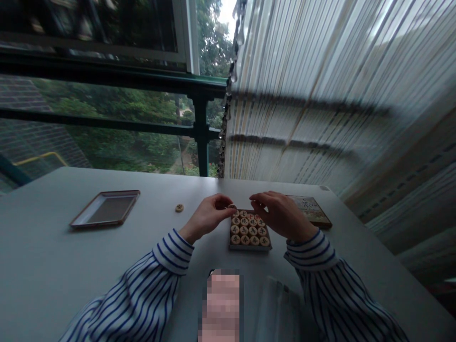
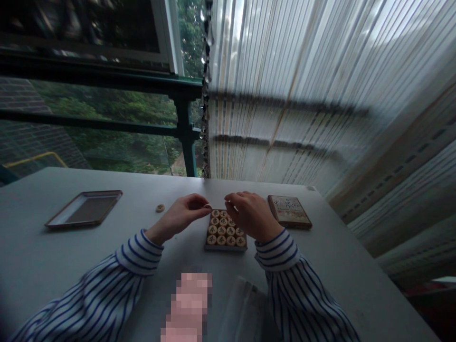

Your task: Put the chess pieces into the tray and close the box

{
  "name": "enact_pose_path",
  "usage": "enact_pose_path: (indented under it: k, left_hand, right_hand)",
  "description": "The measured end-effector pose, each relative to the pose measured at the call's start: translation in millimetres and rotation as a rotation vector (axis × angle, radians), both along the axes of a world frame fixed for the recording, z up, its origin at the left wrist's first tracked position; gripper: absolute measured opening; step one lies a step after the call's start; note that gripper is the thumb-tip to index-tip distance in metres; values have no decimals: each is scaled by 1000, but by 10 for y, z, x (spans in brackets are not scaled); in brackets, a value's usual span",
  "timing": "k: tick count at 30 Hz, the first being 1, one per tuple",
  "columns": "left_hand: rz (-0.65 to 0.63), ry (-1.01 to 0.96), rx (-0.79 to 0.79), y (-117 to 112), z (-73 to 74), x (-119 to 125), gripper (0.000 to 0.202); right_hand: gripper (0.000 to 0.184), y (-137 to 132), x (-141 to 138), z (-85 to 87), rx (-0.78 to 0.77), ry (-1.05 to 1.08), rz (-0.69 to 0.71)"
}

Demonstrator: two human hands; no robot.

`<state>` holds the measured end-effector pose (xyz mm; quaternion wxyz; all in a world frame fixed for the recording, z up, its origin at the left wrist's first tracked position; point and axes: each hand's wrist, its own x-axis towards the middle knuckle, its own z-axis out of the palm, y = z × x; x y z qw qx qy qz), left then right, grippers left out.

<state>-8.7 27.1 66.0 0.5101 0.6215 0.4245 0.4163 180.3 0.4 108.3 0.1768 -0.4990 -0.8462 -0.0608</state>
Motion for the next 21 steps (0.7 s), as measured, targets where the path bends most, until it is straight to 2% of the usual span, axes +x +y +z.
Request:
enact_pose_path:
  k: [4,11,21]
  left_hand:
    - [-14,46,15,-17,-1,8,18]
    - [-38,9,8,-20,-2,6,21]
    - [-75,-34,-72,-36,3,21,28]
  right_hand:
    - [23,-2,-23,6,-22,-5,6]
    - [23,2,-59,-28,-32,3,38]
    - [23,4,-87,-89,-80,46,123]
